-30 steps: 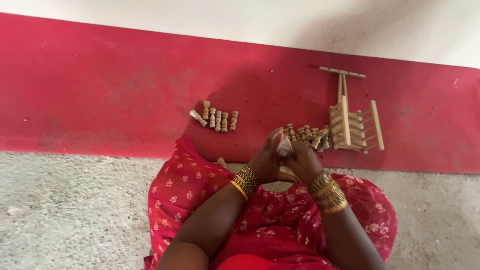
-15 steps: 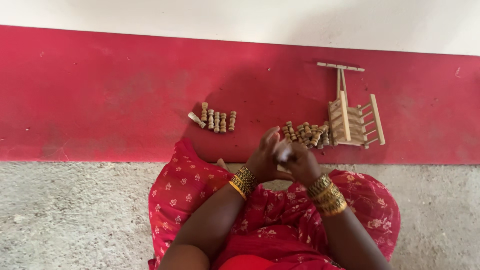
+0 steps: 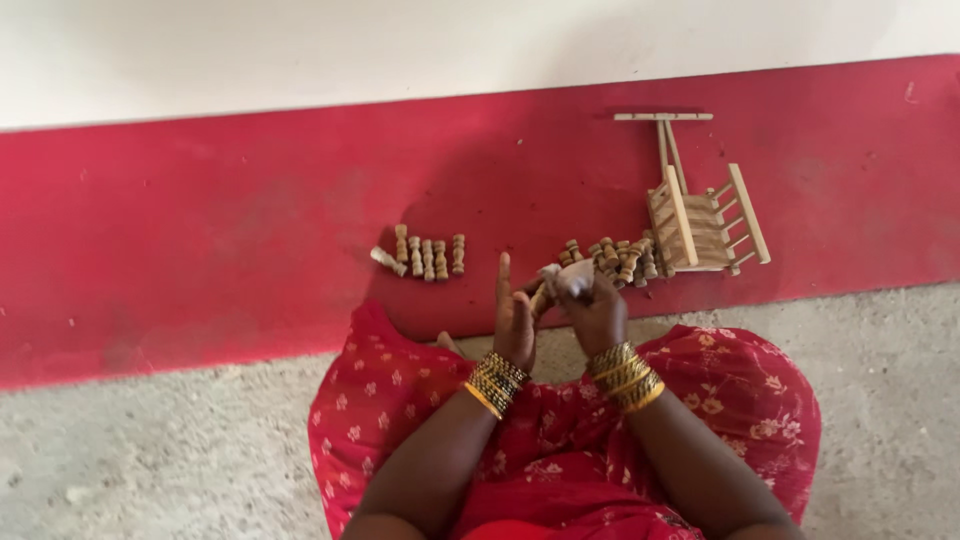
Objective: The person sits on the floor and wipes small wooden toy parts one at a time with a cloth, placing each cleaned piece in a pile beside a small wooden toy cart. They work through the pile of pieces, occasionally reaching for the next piece.
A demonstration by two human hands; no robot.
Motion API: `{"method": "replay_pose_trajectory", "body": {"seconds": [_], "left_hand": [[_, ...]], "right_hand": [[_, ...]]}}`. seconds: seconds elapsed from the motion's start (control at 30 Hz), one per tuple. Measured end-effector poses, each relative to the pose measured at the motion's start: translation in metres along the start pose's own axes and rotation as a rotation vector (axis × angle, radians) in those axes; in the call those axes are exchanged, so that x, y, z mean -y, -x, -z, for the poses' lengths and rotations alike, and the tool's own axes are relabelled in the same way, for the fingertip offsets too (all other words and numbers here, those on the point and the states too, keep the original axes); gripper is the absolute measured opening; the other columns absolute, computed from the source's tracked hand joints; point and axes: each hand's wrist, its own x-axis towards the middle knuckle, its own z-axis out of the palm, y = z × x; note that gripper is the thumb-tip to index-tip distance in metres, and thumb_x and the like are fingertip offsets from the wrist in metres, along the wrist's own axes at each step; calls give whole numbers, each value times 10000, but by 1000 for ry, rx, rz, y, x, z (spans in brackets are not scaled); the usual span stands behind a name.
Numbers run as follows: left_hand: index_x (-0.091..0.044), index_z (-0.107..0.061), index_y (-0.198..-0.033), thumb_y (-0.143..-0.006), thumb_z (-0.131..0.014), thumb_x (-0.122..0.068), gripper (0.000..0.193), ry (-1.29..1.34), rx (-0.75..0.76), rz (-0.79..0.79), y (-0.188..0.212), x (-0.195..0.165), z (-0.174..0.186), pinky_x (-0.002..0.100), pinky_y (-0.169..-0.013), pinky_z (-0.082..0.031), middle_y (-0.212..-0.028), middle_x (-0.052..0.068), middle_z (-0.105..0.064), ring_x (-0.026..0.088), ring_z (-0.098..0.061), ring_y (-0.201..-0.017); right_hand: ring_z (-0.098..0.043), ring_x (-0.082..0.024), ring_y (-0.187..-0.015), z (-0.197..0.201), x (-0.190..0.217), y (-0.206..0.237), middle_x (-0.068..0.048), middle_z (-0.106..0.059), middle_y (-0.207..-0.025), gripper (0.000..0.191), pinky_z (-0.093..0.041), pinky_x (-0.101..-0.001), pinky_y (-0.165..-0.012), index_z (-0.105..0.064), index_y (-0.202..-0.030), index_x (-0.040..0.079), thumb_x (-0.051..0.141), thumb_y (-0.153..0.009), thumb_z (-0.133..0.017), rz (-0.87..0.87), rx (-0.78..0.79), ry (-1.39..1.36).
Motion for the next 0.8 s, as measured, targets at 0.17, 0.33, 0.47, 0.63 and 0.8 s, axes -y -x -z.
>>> {"method": "replay_pose_trajectory", "body": {"seconds": [0.17,0.33,0.47,0.63,0.8], "left_hand": [[-167,33,-1655,-854,-502,-794,1149,379,-115,165,0,-2,4,431,-905,-596,-1274,229,-596,285,-670,-1089],[-91,-147,-1678,-941,-481,-753,1045,526,-104,243,0,-9,5,419,-962,-595,-1324,235,-605,288,-662,-1155],[-117,-238,-1571,-873,-421,-758,966,634,-220,401,0,-12,0,434,-995,-584,-1216,224,-655,319,-700,-1108],[-16,-324,-1568,-976,-473,-715,929,651,-135,326,4,-14,4,449,-988,-573,-1108,198,-708,292,-683,-1058],[-51,-356,-1513,-963,-474,-714,869,601,-120,270,3,-16,8,439,-935,-586,-1042,169,-696,292,-691,-989]], "right_hand": [[-749,-245,-733,-7,20,9,-206,-744,-925,194,-644,-303,-566,-738,-984,-29,85,-830,-770,435,-27,207],[-786,-207,-737,-4,23,8,-146,-768,-892,81,-643,-279,-573,-679,-961,-16,63,-946,-672,158,-6,-174],[-734,-285,-827,-10,11,13,-193,-720,-931,216,-627,-362,-646,-729,-993,-44,-27,-778,-744,584,-35,191],[-722,-231,-850,-10,-13,2,-110,-712,-966,150,-621,-353,-675,-721,-1015,13,71,-877,-739,39,-119,179],[-707,-231,-876,-2,-21,10,-132,-681,-1015,169,-602,-359,-696,-700,-1055,-15,62,-905,-709,228,-164,57]]}}
